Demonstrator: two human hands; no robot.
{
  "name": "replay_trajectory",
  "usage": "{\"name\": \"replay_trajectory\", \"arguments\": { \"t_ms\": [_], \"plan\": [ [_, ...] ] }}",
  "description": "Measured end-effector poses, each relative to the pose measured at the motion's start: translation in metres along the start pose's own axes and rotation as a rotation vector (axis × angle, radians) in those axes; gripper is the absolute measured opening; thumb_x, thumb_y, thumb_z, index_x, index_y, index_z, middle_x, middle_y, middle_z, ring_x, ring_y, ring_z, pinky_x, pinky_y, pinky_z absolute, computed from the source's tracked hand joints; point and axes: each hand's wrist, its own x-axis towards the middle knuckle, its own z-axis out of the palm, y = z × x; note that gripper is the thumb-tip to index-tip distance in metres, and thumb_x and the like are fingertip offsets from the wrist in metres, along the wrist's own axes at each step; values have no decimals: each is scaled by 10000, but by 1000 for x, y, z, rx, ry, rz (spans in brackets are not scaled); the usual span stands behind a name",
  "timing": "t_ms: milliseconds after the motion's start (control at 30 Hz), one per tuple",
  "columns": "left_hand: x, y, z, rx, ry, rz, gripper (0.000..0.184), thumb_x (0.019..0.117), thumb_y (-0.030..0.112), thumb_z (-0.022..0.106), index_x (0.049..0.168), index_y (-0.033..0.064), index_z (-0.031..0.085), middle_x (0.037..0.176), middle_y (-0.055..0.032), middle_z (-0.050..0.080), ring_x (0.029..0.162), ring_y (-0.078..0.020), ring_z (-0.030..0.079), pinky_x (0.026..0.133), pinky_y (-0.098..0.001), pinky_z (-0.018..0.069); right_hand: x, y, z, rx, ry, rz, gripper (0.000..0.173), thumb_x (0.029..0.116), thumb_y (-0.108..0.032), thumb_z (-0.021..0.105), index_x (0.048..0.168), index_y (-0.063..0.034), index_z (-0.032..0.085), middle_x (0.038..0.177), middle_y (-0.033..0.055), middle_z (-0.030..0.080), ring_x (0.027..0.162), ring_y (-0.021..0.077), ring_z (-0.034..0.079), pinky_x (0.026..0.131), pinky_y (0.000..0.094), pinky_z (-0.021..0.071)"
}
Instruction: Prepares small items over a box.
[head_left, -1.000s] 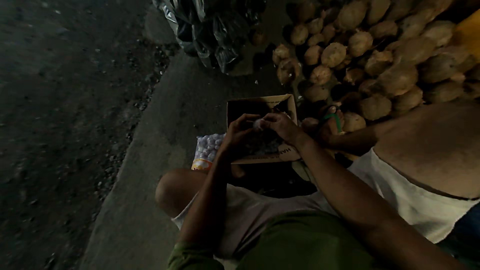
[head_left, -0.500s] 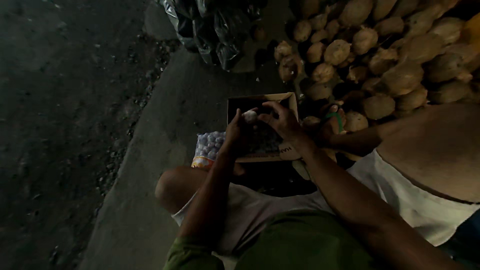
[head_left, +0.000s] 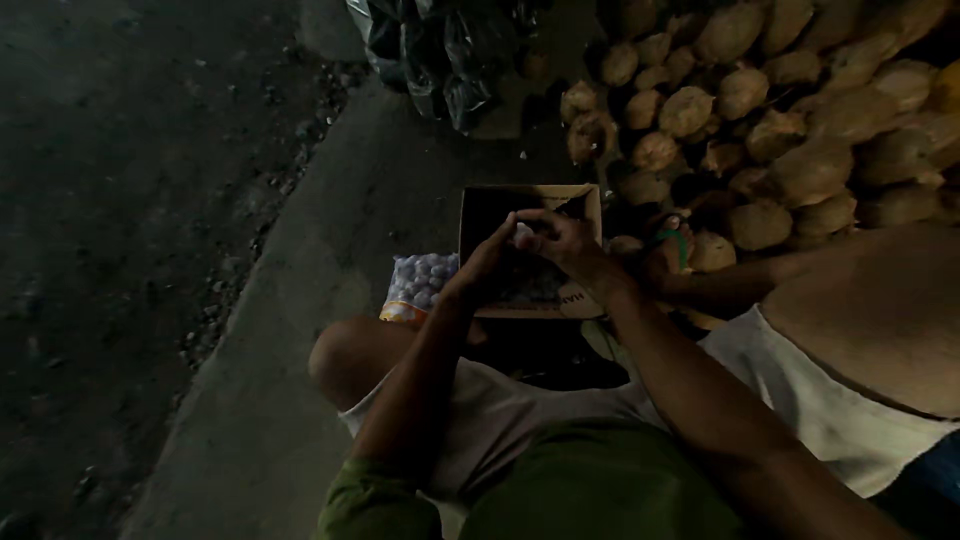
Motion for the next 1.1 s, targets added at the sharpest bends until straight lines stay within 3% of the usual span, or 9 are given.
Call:
{"name": "replay_trajectory", "arguments": {
  "t_ms": [133,267,333,400,467,600,733,967,1100],
  "plan": [
    [-9,5,3,120,14,8,646,1027,687,290,1090,166,665,822,0,657,656,-68,600,559,-229,515,-1,-4,5,173,-65,-49,259,973,-256,713,1195,-131,667,1040,65,715,819,165,681,679,320,596],
    [-6,-2,-1,49,8,19,705,1019,710,231,1037,150,659,749,-17,619,572,-70,534,498,-203,443,-4,-14,13,161,77,7,273,1081,-319,522,1160,-127,699,838,67,653,559,128,522,476,260,454],
    [-1,-2,2,17,10,32,703,1017,710,229,996,144,645,727,-15,585,552,-71,501,473,-199,407,-2,-17,12,86,56,21,336,1056,-415,545,1231,-161,680,979,59,704,722,153,632,613,330,550],
    [-4,1,5,24,23,15,672,1033,679,261,1112,150,666,884,-23,690,704,-86,635,600,-233,534,-2,-17,14,-36,38,2,455,974,-475,668,1290,-151,627,1058,93,699,833,213,673,701,421,591],
    [-5,3,10,40,36,10,611,1051,641,277,1100,165,657,872,5,675,711,-65,629,608,-225,534,0,-16,18,-122,81,-22,419,960,-415,708,1233,-107,630,1008,121,688,814,243,671,697,456,585],
    [5,-2,7,-40,-111,23,628,1070,609,230,955,143,635,703,13,555,538,-52,471,468,-184,397,1,-7,15,-9,180,83,344,1062,-415,538,1074,-100,675,864,106,659,670,214,613,573,400,526],
    [17,-7,4,-202,-221,42,687,1033,685,152,874,159,564,667,24,458,492,-62,385,422,-193,329,3,-1,16,46,253,107,354,1099,-384,447,1186,-135,683,769,96,596,564,197,522,497,362,472],
    [14,2,8,-251,-78,90,768,993,737,78,946,166,590,646,36,454,478,-61,395,423,-197,354,5,-11,10,-174,323,-122,308,1052,-346,578,1218,-104,672,954,94,703,734,203,665,648,411,583],
    [4,9,19,-53,138,-10,653,1032,687,212,917,174,598,647,24,522,500,-58,460,441,-201,400,10,-13,11,-271,123,-102,536,940,-444,727,1340,-106,611,999,120,699,828,247,682,748,482,592]
  ]
}}
